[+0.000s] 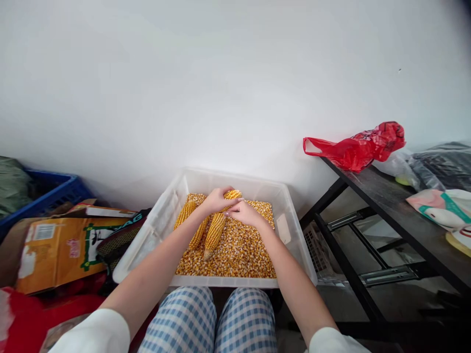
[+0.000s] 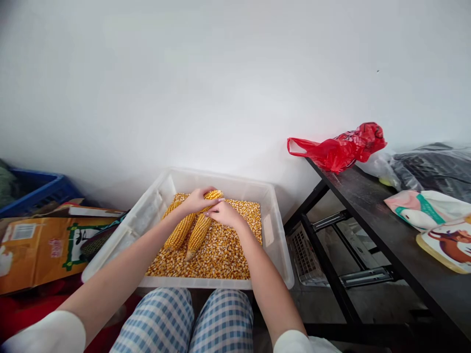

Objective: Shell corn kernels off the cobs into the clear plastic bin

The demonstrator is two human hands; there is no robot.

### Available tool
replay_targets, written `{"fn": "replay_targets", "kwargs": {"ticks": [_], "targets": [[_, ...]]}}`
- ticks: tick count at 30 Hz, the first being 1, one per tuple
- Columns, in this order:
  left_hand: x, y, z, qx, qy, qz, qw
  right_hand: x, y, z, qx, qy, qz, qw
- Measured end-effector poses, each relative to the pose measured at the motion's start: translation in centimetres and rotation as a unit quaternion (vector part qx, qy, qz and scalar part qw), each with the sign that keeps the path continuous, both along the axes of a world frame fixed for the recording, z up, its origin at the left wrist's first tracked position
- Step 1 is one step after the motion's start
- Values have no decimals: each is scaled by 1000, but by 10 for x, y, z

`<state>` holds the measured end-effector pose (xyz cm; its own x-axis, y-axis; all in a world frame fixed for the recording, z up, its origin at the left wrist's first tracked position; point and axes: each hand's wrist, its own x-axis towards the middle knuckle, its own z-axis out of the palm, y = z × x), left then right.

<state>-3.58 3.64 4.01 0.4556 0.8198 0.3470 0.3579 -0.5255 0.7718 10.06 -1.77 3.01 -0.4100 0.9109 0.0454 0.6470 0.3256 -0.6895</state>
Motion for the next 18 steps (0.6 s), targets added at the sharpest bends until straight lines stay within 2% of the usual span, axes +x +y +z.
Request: {"fn": "replay_targets", "kwargs": {"ticks": [3,6,8,12,15,18], "targets": [[5,-3,1,1,-11,2,1000,-11,-3,-2,-26,-6,40,999],[6,2,0,-67,-93,39,993,-15,-7,4,-34,-13,63,997],[1,8,0,-165,-184,49,968,-10,-8,12,-12,-3,45,999],[-10,20,1,-352,-313,18,882,3,-6,23,76,81,-66,992],[-11,21,2,-417,-333,-7,846,3,-5,24,106,104,-100,984],[-8,19,3,-425,-339,-16,839,-1,-6,23,113,92,-103,984]]}}
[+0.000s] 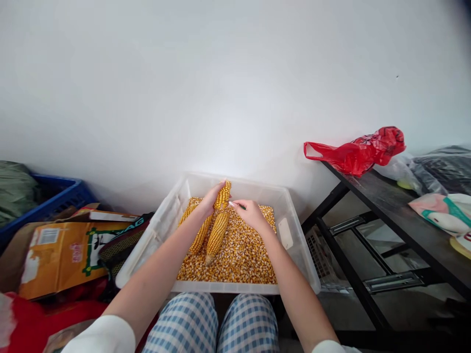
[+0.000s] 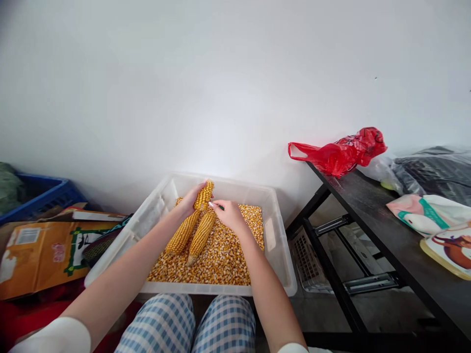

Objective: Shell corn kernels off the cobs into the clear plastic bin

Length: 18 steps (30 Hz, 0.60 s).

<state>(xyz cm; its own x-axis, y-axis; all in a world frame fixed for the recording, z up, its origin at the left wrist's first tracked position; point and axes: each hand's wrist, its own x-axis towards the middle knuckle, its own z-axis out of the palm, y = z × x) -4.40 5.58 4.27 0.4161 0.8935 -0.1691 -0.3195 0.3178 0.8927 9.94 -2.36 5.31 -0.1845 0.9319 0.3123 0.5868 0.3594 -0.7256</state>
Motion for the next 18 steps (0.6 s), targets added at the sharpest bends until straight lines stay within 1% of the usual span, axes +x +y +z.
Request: {"fn": "replay_targets", "kwargs": {"ticks": [9,14,18], "targets": [[-1,2,-6,51,22,28,998,-3,-3,-2,22,-53,-30,998],[-2,4,-9,64,25,19,997,-2,-3,0,24,-52,-36,998],[-1,3,-7,84,36,18,996,-2,-2,-2,28,-51,-23,998]]}}
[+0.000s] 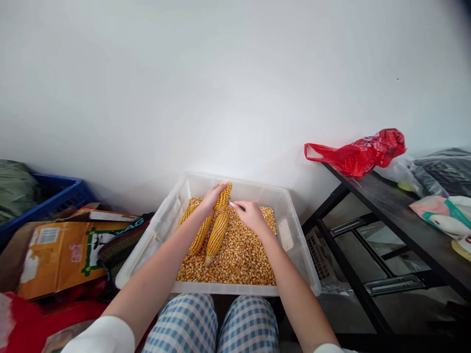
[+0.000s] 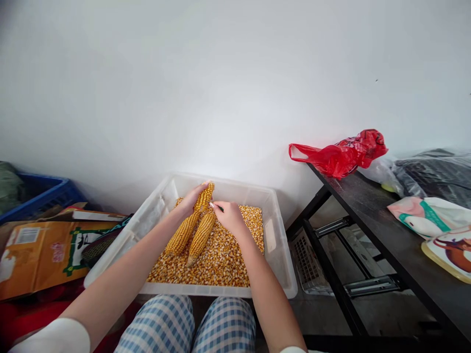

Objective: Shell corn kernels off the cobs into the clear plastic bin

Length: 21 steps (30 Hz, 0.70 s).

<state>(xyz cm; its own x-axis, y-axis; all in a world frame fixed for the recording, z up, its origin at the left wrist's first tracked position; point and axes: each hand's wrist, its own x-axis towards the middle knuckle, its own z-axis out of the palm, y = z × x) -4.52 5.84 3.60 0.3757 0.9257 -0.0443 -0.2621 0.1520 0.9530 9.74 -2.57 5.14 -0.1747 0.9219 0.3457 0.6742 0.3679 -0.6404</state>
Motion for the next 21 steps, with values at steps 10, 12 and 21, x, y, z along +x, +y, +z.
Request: {"fn": "replay_targets", "kwargs": {"ticks": [10,12,21], "targets": [[-1,-11,2,205,233,98,946,-2,-2,-4,-11,-88,3,996],[-1,-11,1,226,277,104,928,-2,-2,-4,-6,-104,3,995],[-2,-20,6,345,363,36,865,5,-2,-1,-44,-118,72,989]]}}
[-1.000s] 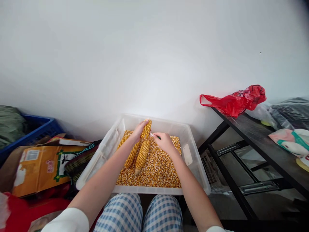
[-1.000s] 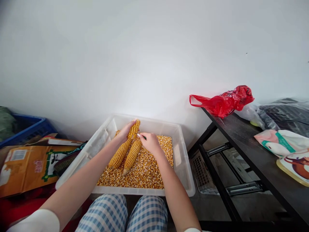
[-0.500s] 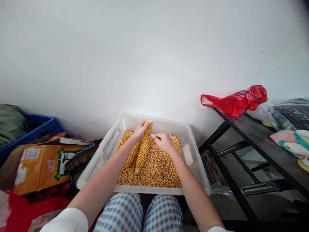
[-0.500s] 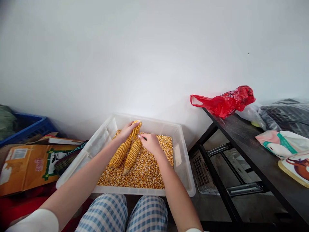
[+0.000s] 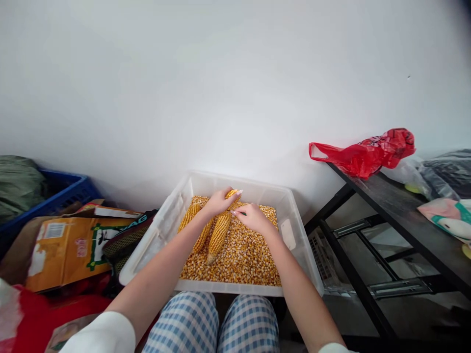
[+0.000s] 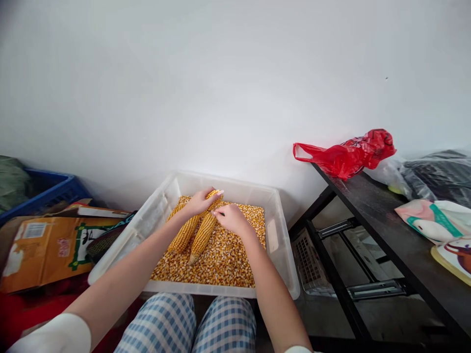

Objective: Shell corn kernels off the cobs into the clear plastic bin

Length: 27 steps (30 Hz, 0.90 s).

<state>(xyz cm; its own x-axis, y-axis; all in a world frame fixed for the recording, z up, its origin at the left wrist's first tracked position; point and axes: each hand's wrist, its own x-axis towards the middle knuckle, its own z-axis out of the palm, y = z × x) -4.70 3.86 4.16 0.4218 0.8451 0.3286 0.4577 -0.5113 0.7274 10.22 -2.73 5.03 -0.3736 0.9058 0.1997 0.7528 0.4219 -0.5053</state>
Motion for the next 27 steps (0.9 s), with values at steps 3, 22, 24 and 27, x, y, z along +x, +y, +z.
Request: {"fn": "replay_targets", "kwargs": {"ticks": [3,22,24,27], "targets": [[-1,-2,3,20,41,-56,997,1,-2,4,-17,-1,12,1000],[2,9,3,-22,-96,-19,995,-3,-5,5,-100,27,90,991],[2,11,4,-47,-121,-10,991,-5,-6,7,-78,41,68,994],[2,12,6,-84,-149,-33,985,-2,-5,10,-57,73,18,996]]}}
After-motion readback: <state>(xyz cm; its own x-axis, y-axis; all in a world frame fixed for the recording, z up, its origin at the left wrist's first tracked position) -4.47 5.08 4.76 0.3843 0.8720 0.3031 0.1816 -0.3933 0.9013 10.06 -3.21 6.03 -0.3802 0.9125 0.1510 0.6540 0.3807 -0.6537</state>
